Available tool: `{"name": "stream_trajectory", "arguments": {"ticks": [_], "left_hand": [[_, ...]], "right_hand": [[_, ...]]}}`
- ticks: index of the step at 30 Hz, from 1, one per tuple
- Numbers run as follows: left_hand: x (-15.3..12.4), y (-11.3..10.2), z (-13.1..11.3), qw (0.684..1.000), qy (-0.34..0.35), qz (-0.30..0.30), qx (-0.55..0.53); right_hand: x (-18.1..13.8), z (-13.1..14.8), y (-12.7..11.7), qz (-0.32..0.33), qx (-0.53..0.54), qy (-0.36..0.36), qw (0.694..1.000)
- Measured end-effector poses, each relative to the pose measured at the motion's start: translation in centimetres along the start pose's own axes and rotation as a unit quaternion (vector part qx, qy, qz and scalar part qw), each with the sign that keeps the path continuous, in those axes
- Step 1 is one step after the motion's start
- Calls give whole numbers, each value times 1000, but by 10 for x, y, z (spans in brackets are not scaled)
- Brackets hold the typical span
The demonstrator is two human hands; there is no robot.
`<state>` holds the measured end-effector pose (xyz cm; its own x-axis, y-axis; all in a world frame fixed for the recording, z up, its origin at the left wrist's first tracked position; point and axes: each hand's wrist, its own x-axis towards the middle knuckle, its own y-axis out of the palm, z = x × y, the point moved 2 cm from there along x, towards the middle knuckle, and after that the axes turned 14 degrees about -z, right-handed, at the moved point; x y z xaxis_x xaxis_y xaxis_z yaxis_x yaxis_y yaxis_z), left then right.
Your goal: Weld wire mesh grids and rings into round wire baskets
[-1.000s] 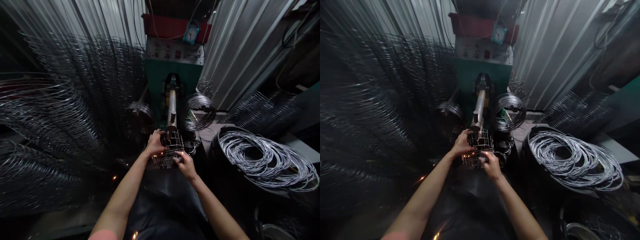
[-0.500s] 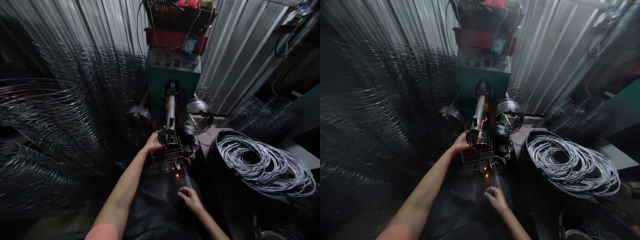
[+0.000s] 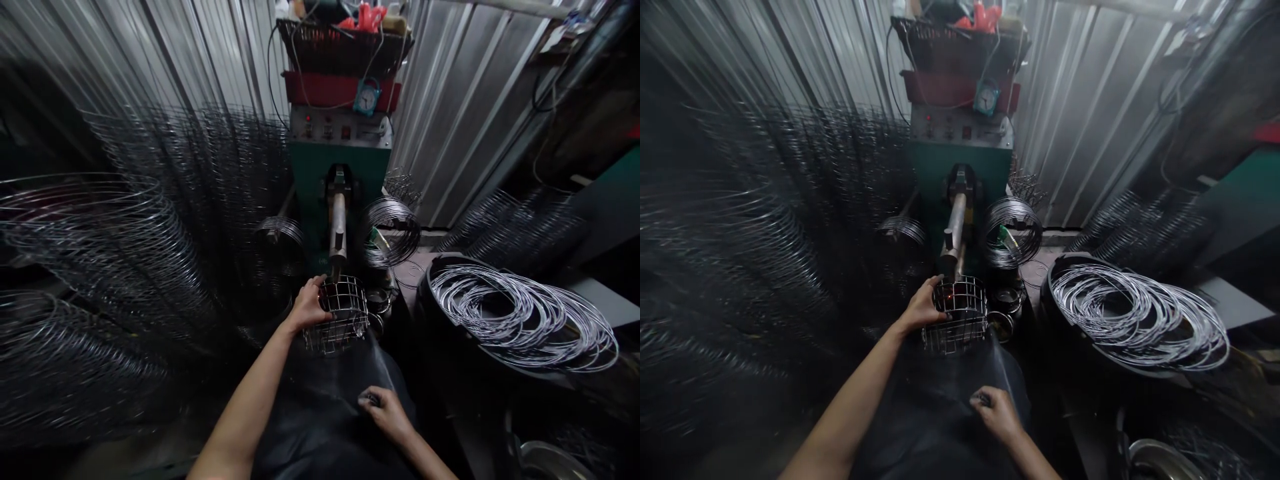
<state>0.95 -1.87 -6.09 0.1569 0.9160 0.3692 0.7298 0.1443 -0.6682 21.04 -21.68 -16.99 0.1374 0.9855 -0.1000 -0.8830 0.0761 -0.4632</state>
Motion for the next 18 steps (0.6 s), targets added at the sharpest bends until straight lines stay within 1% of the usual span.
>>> {"name": "stream_trajectory", "arguments": {"ticks": [4, 7, 9, 11, 13, 14, 15, 16, 18], "left_hand": [[1, -3, -1, 1000, 0, 15, 13], [3, -9, 6, 999, 15, 47, 8], [10, -14, 14, 997, 13, 68, -18], [24, -17, 23, 996, -16, 67, -52], [41, -18, 30, 996, -46, 51, -61], [49, -17, 32, 996, -56, 51, -51], [56, -15, 33, 996, -60, 58, -32], [62, -13, 33, 996, -60, 70, -8], [69, -8, 33, 993, -54, 93, 41]], "right_hand": [[5, 8, -6, -14, -18, -37, 999], [29, 30, -24, -38, -24, -113, 993], [60, 55, -40, -63, -21, -180, 981], [101, 83, -54, -94, -27, -247, 964], [147, 110, -60, -117, -65, -299, 945], [170, 121, -59, -124, -91, -314, 937], [191, 131, -57, -114, -117, -325, 932], [210, 138, -52, -88, -141, -332, 929], [239, 145, -41, -16, -180, -327, 928]]}}
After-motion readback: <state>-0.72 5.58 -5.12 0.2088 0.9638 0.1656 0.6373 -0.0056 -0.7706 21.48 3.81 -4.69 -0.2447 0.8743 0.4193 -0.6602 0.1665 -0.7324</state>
